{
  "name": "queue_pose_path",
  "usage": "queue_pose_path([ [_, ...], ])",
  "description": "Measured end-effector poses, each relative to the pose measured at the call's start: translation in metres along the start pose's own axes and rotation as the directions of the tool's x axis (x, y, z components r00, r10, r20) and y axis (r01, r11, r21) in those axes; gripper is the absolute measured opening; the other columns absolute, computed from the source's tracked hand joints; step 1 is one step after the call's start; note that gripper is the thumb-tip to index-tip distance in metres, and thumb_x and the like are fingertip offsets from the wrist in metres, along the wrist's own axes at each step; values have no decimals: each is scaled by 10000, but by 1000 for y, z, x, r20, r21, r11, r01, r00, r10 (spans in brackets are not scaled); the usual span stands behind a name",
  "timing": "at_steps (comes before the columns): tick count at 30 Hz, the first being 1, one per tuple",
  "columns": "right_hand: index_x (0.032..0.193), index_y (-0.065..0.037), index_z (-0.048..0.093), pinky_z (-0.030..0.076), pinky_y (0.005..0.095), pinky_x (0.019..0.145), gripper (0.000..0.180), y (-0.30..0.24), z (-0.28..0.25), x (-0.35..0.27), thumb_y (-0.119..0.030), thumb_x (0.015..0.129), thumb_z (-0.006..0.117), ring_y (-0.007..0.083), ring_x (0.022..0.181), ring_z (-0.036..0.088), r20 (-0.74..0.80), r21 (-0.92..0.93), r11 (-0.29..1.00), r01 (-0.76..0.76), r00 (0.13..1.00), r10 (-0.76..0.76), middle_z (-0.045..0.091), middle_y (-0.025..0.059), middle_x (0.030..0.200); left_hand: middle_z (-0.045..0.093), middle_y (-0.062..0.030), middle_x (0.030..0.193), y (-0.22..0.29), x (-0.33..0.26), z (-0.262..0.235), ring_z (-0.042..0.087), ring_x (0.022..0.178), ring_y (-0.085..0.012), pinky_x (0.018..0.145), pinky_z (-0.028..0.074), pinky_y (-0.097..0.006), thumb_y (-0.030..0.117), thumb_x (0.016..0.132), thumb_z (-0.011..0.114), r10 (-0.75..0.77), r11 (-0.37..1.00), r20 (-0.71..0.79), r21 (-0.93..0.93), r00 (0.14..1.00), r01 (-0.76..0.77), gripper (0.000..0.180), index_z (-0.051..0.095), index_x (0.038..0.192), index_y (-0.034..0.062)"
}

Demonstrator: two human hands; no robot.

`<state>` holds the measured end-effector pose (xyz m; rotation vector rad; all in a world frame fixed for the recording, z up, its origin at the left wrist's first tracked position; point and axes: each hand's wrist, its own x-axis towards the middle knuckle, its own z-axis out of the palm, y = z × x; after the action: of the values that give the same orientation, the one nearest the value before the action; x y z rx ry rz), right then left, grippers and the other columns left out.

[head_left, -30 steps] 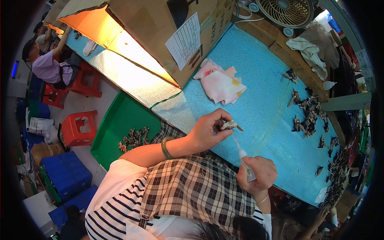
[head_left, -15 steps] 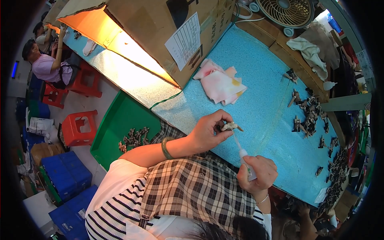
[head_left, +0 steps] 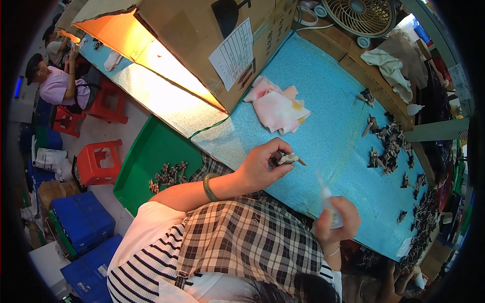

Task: The person assembles small plastic action figures by applying glue from a bottle to toy parts and attaching them together.

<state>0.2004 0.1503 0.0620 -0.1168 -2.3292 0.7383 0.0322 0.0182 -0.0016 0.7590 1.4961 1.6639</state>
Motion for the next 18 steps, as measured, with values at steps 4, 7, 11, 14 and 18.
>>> queue_pose_path([
  [4, 1044, 51, 563, 480, 304, 611, 337, 19, 0, -7, -177, 802, 620, 204, 710, 595, -352, 459, 802, -382, 751, 559, 594, 151, 871, 563, -11, 934, -4, 1, 0, 540, 820, -50, 719, 464, -206, -31, 824, 631, 9, 1000, -11, -21, 1000, -9, 269, 500, 1047, 41],
  [7, 1131, 36, 511, 492, 338, 742, 384, 63, -4, 3, -161, 821, 625, 221, 814, 607, -194, 851, 468, -237, 686, 701, 583, 135, 950, 566, -16, 931, 1, 0, -3, 551, 842, -62, 731, 465, -209, -42, 823, 620, -4, 1000, -32, -26, 999, 3, 263, 500, 1043, 37],
  [11, 1235, -2, 429, 474, 379, 891, 471, 101, 2, 11, -74, 813, 625, 243, 952, 595, 11, 928, 222, -300, 616, 787, 559, 103, 1032, 567, -19, 927, -3, -1, -8, 557, 844, -63, 740, 468, -210, -42, 825, 614, 10, 1000, -45, 2, 999, -10, 248, 504, 1036, 30],
  [14, 1236, -13, 434, 453, 398, 954, 498, 120, 6, 26, -47, 790, 653, 251, 1007, 585, 56, 908, 236, -346, 660, 749, 565, 88, 1054, 586, -11, 832, -4, -1, -11, 546, 734, -43, 625, 452, -193, -13, 815, 639, 95, 995, -86, 48, 992, -91, 243, 513, 1017, 31],
  [18, 1149, -14, 519, 460, 336, 915, 405, 151, 20, 43, -36, 773, 669, 215, 1025, 589, 41, 813, 394, -429, 717, 696, 601, 87, 1060, 589, -14, 822, -2, -6, -18, 556, 732, -51, 622, 454, -194, -11, 812, 642, 109, 993, -128, 68, 986, -101, 243, 515, 1014, 31],
])
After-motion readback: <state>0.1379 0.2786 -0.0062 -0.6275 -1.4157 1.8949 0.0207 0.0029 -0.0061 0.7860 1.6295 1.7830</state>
